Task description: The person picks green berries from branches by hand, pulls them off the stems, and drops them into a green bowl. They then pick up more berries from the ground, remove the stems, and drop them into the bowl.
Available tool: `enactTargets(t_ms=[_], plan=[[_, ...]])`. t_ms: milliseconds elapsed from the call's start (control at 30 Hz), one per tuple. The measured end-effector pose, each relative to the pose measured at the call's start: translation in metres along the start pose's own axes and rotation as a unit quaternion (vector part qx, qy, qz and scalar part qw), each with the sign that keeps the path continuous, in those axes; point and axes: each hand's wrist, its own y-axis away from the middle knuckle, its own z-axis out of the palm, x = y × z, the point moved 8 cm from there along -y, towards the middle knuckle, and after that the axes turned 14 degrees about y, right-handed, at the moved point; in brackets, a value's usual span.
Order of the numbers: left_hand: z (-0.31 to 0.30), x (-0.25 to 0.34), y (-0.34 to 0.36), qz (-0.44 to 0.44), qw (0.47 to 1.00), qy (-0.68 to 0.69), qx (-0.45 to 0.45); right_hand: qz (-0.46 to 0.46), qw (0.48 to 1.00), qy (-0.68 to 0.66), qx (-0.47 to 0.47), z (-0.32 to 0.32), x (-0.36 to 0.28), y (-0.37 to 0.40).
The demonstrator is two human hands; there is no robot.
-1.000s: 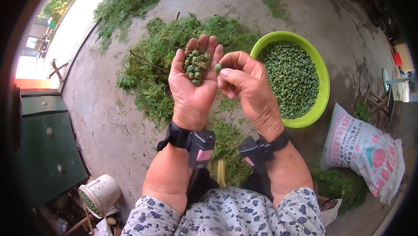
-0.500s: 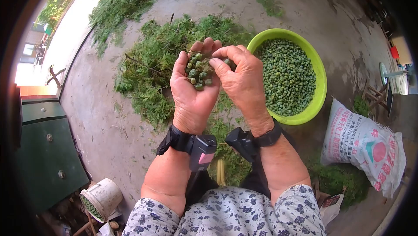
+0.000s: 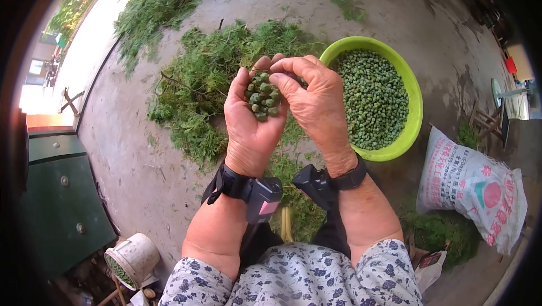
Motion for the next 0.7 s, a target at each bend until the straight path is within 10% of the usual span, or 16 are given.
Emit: enactTargets(t_ms=[300,700], plan=[[-0.001,-0.003,0.005,0.011,0.999,-0.026,0.025,0.141,0.981,-0.132,0.016,-0.014,0.026,0.0],[0.006,0.003,0.013,0.067,0.986,-0.147,0.03,0.083,0.894,0.295,0.327,-0.135,0.073,-0.004]])
